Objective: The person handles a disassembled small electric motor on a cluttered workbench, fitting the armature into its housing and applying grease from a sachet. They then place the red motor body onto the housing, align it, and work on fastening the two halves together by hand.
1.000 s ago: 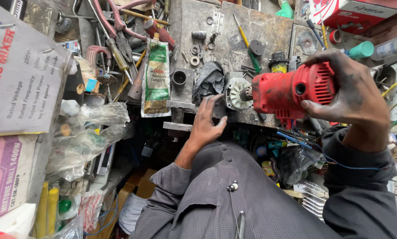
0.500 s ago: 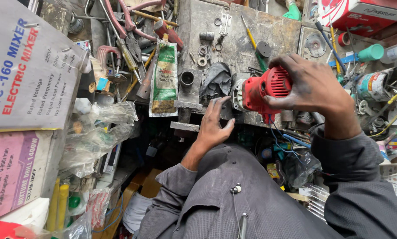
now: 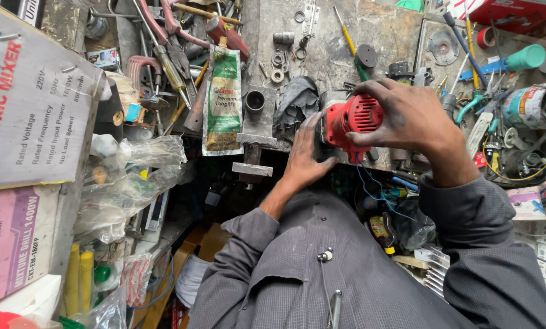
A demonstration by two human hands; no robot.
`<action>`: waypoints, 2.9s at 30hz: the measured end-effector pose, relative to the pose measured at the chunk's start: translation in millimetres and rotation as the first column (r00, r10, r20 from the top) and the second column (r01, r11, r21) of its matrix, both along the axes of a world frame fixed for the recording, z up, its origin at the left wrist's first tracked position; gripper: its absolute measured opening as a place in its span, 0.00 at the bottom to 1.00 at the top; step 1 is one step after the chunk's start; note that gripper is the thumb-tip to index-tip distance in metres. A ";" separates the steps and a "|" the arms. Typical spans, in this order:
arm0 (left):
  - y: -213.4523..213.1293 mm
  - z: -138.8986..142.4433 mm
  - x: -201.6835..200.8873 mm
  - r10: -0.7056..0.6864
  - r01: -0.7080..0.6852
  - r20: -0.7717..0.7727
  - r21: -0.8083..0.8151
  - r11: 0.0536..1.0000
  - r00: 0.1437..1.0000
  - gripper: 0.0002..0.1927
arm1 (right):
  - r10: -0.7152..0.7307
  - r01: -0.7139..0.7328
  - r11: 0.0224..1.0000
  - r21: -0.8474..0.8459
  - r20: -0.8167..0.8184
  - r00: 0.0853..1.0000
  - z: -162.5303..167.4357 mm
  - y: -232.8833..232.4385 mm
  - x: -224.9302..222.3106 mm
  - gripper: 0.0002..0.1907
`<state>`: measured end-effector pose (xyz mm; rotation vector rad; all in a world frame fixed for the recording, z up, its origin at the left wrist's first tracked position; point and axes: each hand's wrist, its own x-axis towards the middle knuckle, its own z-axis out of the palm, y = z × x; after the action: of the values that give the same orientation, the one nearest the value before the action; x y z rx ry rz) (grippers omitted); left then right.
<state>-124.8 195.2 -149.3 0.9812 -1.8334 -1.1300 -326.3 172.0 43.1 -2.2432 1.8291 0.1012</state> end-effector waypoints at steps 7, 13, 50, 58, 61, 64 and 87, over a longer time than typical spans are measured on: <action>-13.1 -21.3 -19.5 -0.019 0.019 0.010 -0.007 1.000 1.000 0.64 | -0.010 0.010 0.998 -0.061 0.003 1.000 -7.8 5.3 1.5 0.47; -24.6 -27.0 -32.4 -0.023 0.023 -0.015 0.027 0.999 1.000 0.68 | -0.004 0.010 0.992 -0.123 0.044 0.999 -12.5 8.8 2.1 0.46; -31.2 -45.2 -34.7 -0.073 0.079 -0.082 0.066 0.995 0.994 0.72 | -0.033 0.123 0.966 -0.228 0.360 0.932 -42.7 28.5 0.4 0.52; -35.9 -38.0 -29.8 -0.085 0.097 -0.115 0.105 0.990 0.990 0.74 | -0.033 0.133 0.965 -0.225 0.398 0.917 -45.4 28.6 2.6 0.49; -42.4 -35.9 -33.9 -0.088 0.094 -0.114 0.044 0.995 0.989 0.72 | 0.018 0.091 0.963 -0.254 0.399 0.917 -44.6 27.2 3.5 0.50; -46.8 -34.5 -33.6 -0.100 0.101 -0.114 0.005 0.995 0.988 0.69 | 0.030 0.081 0.961 -0.263 0.394 0.919 -43.1 26.6 4.7 0.50; -20.3 -31.4 -53.9 -0.114 0.117 -0.061 0.046 0.992 0.992 0.58 | 0.006 0.393 0.874 0.287 0.802 -0.598 -217.4 53.2 -62.7 0.50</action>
<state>-178.7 175.0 -180.7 0.8700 -1.8426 -1.2660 -389.0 225.2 -174.3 -0.5702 0.8205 -1.8016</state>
